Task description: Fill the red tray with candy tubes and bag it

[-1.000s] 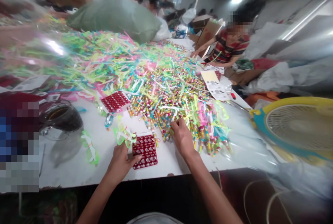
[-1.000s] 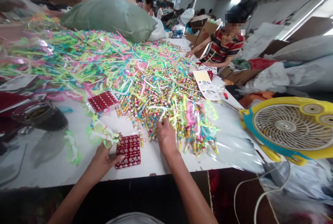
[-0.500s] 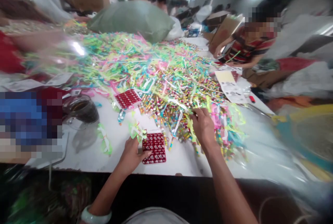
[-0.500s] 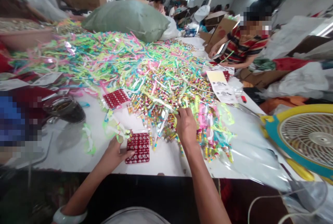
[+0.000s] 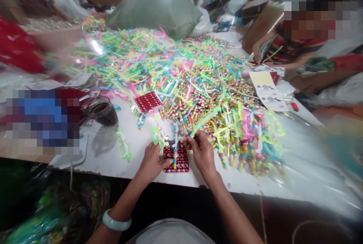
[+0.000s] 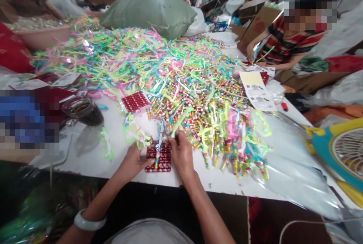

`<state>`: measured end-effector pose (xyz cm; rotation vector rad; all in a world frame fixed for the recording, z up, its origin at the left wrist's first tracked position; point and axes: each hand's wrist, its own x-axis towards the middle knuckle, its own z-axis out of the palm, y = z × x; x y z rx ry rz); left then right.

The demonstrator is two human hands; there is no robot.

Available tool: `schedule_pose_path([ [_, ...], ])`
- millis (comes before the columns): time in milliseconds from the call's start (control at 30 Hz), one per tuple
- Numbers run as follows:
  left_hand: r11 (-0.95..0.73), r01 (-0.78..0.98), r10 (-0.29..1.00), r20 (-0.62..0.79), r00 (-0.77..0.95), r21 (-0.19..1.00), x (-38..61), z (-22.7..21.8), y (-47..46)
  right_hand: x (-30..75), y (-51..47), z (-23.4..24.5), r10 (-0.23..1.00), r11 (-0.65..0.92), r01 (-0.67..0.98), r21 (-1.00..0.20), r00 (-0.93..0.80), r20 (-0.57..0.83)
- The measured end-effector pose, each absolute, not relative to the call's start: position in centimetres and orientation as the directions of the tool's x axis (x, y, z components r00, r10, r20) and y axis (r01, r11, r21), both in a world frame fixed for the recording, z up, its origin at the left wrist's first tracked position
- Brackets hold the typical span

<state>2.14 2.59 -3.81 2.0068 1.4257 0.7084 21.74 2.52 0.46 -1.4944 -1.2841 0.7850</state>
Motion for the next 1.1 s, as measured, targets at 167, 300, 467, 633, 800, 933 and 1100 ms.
schedule_pose_path([
  [167, -0.262, 0.643, 0.953, 0.089, 0.289, 0.72, 2.1, -3.9, 2.5, 22.0, 1.3, 1.0, 0.994, -0.052, 0.247, -0.968, 0.106, -0.026],
  [300, -0.284, 0.634, 0.947, 0.105, 0.304, 0.719, 2.1, -4.0, 2.5, 19.6, 0.0, 0.5, 0.99, -0.053, 0.224, -0.973, -0.116, -0.08],
  [467, -0.285, 0.63, 0.946, 0.105, 0.308, 0.723, 2.1, -4.0, 2.6, 20.5, 0.1, 1.3, 0.998, 0.024, 0.768, -0.641, -0.05, -0.022],
  [633, -0.273, 0.641, 0.947, 0.084, 0.31, 0.718, 2.2, -3.8, 2.7, 22.5, 0.9, 2.3, 0.987, -0.072, 0.617, -0.784, 0.159, 0.034],
  [800, -0.283, 0.636, 0.942, 0.084, 0.324, 0.718, 2.1, -3.5, 2.6, 18.8, 1.1, -1.1, 1.0, 0.006, 0.202, -0.979, -0.021, 0.002],
  [933, -0.277, 0.644, 0.94, 0.061, 0.336, 0.714, 2.1, -3.4, 2.5, 17.1, 0.8, -2.9, 0.991, 0.077, 0.425, -0.902, 0.066, 0.115],
  [1100, -0.247, 0.637, 0.944, 0.033, 0.329, 0.73, 2.3, -3.3, 2.7, 16.0, 0.0, -3.0, 0.949, 0.301, 0.67, -0.678, -0.143, 0.281],
])
